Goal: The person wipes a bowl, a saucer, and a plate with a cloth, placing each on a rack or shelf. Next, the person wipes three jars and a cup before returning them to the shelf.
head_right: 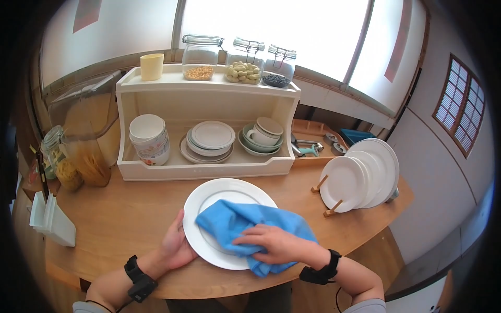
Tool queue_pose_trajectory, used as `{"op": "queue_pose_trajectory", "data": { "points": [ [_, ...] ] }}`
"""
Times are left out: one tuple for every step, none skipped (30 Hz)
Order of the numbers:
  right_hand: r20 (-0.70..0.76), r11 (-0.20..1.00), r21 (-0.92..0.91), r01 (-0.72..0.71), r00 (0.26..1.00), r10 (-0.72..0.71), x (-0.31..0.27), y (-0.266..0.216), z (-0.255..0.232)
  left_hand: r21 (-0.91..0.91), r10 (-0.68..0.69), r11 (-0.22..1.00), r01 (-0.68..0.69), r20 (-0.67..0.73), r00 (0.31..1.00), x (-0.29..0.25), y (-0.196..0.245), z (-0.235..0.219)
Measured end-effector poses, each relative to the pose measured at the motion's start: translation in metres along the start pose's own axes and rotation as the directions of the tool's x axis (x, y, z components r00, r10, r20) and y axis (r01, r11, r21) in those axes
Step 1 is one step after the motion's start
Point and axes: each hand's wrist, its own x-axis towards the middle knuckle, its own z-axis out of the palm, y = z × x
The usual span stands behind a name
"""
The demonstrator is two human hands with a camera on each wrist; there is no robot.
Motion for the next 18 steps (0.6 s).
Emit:
{"op": "queue_pose_trajectory", "data": {
  "points": [
    [-0.043,0.994,-0.087,-0.063,0.997,0.059,-0.004,0.003,-0.006,-0.006,-0.014,1.000,0.014,-0.022,1.000,0.000,0.000,0.000],
    [-0.092,0.977,-0.171,-0.129,0.989,0.114,-0.006,0.006,-0.012,-0.009,-0.016,1.000,0.016,-0.025,1.000,0.000,-0.002,-0.003],
    [-0.128,0.957,-0.198,-0.211,0.974,0.188,-0.008,0.013,-0.017,0.028,-0.035,0.999,0.037,-0.065,0.997,0.001,-0.004,-0.007],
    [-0.162,0.940,-0.193,-0.280,0.954,0.251,-0.005,0.022,-0.021,0.063,-0.052,0.996,0.059,-0.105,0.993,0.002,-0.005,-0.010],
    [-0.224,0.938,-0.173,-0.299,0.940,0.259,0.000,0.033,-0.025,0.060,-0.056,0.996,0.062,-0.106,0.993,0.001,-0.007,-0.010],
    [-0.288,0.936,-0.152,-0.319,0.920,0.267,0.006,0.045,-0.027,0.146,-0.032,0.988,0.049,-0.119,0.992,0.001,-0.008,-0.007],
    [-0.289,0.934,-0.151,-0.323,0.918,0.271,0.016,0.058,-0.029,0.232,-0.007,0.972,0.037,-0.128,0.992,0.000,-0.009,-0.005],
    [-0.380,0.930,-0.166,-0.328,0.892,0.246,0.030,0.072,-0.028,0.232,-0.010,0.972,0.040,-0.126,0.992,-0.001,-0.009,-0.002],
    [-0.466,0.926,-0.180,-0.332,0.858,0.217,0.044,0.079,-0.026,0.268,-0.011,0.962,0.046,-0.131,0.991,-0.002,-0.008,0.001],
    [-0.466,0.926,-0.179,-0.333,0.857,0.218,0.059,0.078,-0.022,0.303,-0.010,0.951,0.052,-0.138,0.990,-0.003,-0.007,0.003],
    [-0.495,0.948,-0.088,-0.305,0.840,0.224,0.076,0.076,-0.016,0.304,-0.010,0.951,0.052,-0.139,0.990,-0.003,-0.007,0.002],
    [-0.520,0.962,0.001,-0.272,0.822,0.233,0.090,0.073,-0.009,0.263,-0.012,0.964,0.048,-0.135,0.991,-0.002,-0.007,-0.001],
    [-0.454,0.976,0.074,-0.204,0.865,0.215,0.100,0.062,-0.004,0.220,-0.013,0.975,0.042,-0.132,0.991,-0.002,-0.007,-0.003],
    [-0.386,0.979,0.150,-0.140,0.903,0.189,0.105,0.048,0.000,0.216,-0.011,0.976,0.040,-0.133,0.991,-0.003,-0.007,-0.003],
    [-0.358,0.987,0.152,-0.053,0.928,0.105,0.105,0.039,0.008,0.148,0.011,0.989,0.009,-0.128,0.992,-0.003,-0.006,-0.003],
    [-0.259,0.969,0.237,-0.067,0.957,0.130,0.099,0.020,0.009,0.078,0.031,0.997,-0.021,-0.122,0.992,-0.003,-0.006,-0.002],
    [-0.199,0.960,0.272,-0.061,0.973,0.118,0.090,0.006,0.011,0.092,0.052,0.995,-0.041,-0.122,0.991,-0.002,-0.007,0.001],
    [-0.138,0.950,0.306,-0.059,0.985,0.105,0.078,-0.003,0.013,0.087,0.050,0.995,-0.040,-0.117,0.992,-0.001,-0.008,-0.002]
  ]
}}
